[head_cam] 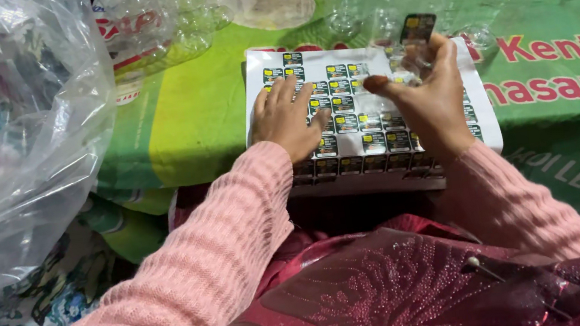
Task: The person repeatedly picks up clear plastic bottles, peels small rectangular labels from a sheet, and applies them to the bottles. Finished bottles are placed on the table to the right. The process is repeated for multiple bottles throughout the clip.
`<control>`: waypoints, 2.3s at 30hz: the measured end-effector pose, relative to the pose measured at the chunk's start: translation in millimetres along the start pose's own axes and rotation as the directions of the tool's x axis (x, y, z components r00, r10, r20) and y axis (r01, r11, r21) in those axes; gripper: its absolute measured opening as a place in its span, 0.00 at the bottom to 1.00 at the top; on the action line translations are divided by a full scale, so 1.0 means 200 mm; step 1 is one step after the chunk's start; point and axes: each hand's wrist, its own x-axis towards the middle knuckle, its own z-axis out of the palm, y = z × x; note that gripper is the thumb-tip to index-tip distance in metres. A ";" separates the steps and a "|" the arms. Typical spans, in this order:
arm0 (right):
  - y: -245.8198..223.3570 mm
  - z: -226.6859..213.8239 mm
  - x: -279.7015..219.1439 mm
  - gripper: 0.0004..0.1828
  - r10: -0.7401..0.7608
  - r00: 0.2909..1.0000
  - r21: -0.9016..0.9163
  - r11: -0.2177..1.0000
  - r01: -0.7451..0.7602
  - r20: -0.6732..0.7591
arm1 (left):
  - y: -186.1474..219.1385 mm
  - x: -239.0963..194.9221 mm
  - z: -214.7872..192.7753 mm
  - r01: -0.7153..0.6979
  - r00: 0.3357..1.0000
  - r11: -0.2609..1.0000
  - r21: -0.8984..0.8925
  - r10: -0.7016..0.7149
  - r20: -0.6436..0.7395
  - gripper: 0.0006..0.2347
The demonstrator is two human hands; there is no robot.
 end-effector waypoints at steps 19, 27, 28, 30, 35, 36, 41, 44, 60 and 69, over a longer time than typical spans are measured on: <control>0.37 0.85 0.66 0.46 -0.279 0.960 0.083 0.956 0.280 -0.021 | 0.01 0.03 -0.19 0.067 0.966 0.976 0.205 -0.115 0.230 0.24; 0.40 0.86 0.62 0.53 -0.246 0.967 -0.113 0.965 0.237 -0.072 | -0.05 0.17 -0.16 0.126 0.978 0.979 0.158 -0.149 0.145 0.22; 0.40 0.87 0.61 0.54 -0.251 0.965 -0.110 0.964 0.242 -0.079 | -0.05 0.18 -0.14 0.119 0.985 0.981 0.153 -0.136 0.106 0.23; 0.40 0.87 0.58 0.56 -0.261 0.961 -0.104 0.962 0.251 -0.093 | -0.08 0.20 -0.11 0.090 0.996 0.989 0.117 -0.090 -0.008 0.26; 0.45 0.88 0.54 0.54 -0.248 0.962 -0.110 0.965 0.236 -0.114 | -0.12 0.21 -0.05 0.070 0.995 0.995 0.073 -0.065 -0.071 0.25; 0.46 0.89 0.55 0.53 -0.231 0.967 -0.097 0.970 0.221 -0.111 | -0.13 0.21 -0.04 0.063 0.995 0.996 0.069 -0.057 -0.080 0.24; 0.51 0.92 0.55 0.50 -0.222 0.959 -0.178 0.965 0.191 -0.177 | -0.15 0.21 -0.03 0.061 0.993 0.997 0.057 -0.054 -0.104 0.24; 0.54 0.92 0.56 0.47 -0.181 0.966 -0.194 0.970 0.145 -0.183 | -0.16 0.20 -0.01 0.046 0.991 0.998 0.033 -0.041 -0.124 0.24; 0.42 0.92 0.56 0.47 0.079 0.980 -0.224 0.967 -0.119 -0.180 | -0.15 0.18 -0.05 0.072 0.991 0.997 -0.016 -0.074 -0.113 0.22; 0.20 0.85 0.57 0.45 0.221 0.961 -0.278 0.925 -0.261 -0.168 | -0.12 0.16 -0.12 0.079 0.990 0.996 -0.050 -0.084 -0.110 0.20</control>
